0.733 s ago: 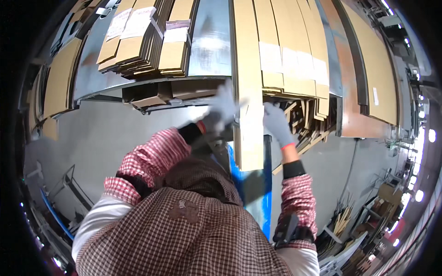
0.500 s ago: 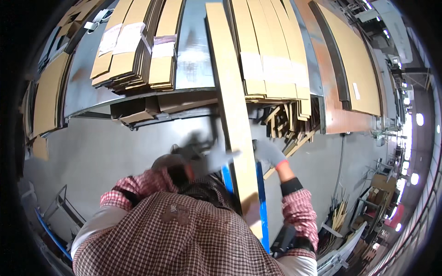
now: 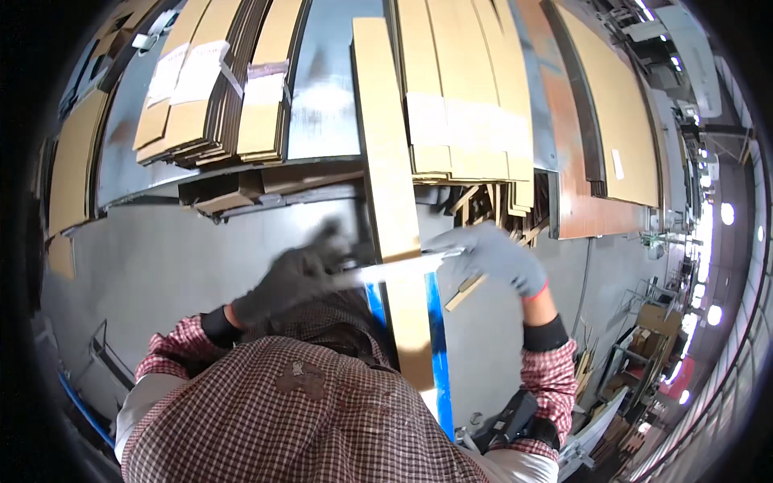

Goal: The recorder tapes and stacks long cardboard pieces on a metal workbench in a factory.

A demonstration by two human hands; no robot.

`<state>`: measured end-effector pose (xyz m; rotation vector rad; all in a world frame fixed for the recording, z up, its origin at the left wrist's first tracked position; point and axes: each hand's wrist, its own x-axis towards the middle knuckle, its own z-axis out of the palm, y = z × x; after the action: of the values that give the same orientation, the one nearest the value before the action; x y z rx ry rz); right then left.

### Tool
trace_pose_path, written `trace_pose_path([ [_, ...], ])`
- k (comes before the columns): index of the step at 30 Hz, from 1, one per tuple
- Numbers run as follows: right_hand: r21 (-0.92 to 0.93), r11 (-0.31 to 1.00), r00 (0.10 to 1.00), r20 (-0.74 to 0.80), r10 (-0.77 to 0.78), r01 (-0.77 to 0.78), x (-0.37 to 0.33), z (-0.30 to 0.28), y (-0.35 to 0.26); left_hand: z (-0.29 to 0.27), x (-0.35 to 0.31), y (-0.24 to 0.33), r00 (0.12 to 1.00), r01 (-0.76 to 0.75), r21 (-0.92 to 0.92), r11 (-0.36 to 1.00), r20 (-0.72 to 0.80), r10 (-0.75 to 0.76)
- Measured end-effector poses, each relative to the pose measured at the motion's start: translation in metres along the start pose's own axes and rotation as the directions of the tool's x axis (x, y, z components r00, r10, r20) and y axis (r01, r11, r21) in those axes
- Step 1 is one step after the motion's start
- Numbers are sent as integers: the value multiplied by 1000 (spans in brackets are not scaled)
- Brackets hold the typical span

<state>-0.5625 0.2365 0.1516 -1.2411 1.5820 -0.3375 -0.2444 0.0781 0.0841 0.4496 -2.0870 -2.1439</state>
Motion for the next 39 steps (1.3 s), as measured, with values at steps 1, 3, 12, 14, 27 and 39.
trace_pose_path([
  [1,34,992,991,-55,125,-123,5,-8,52,-2,1,-29,994,91,-106,990,-44,-96],
  [3,-299,943,988,-95,123,-146,52,13,104,18,17,-188,963,127,-476,870,-151,-224],
  [12,305,945,733,-617,288,-116,98,91,110,81,131,-237,970,175,-275,945,212,-117],
  [14,452,892,541,-747,385,-11,64,97,43,69,112,-219,990,77,164,984,108,-95],
  [27,523,820,649,-711,272,230,1,126,27,95,122,-46,993,-103,681,725,117,32],
  [39,-240,970,995,-79,-58,38,79,39,114,123,128,-36,978,-203,909,365,204,36],
])
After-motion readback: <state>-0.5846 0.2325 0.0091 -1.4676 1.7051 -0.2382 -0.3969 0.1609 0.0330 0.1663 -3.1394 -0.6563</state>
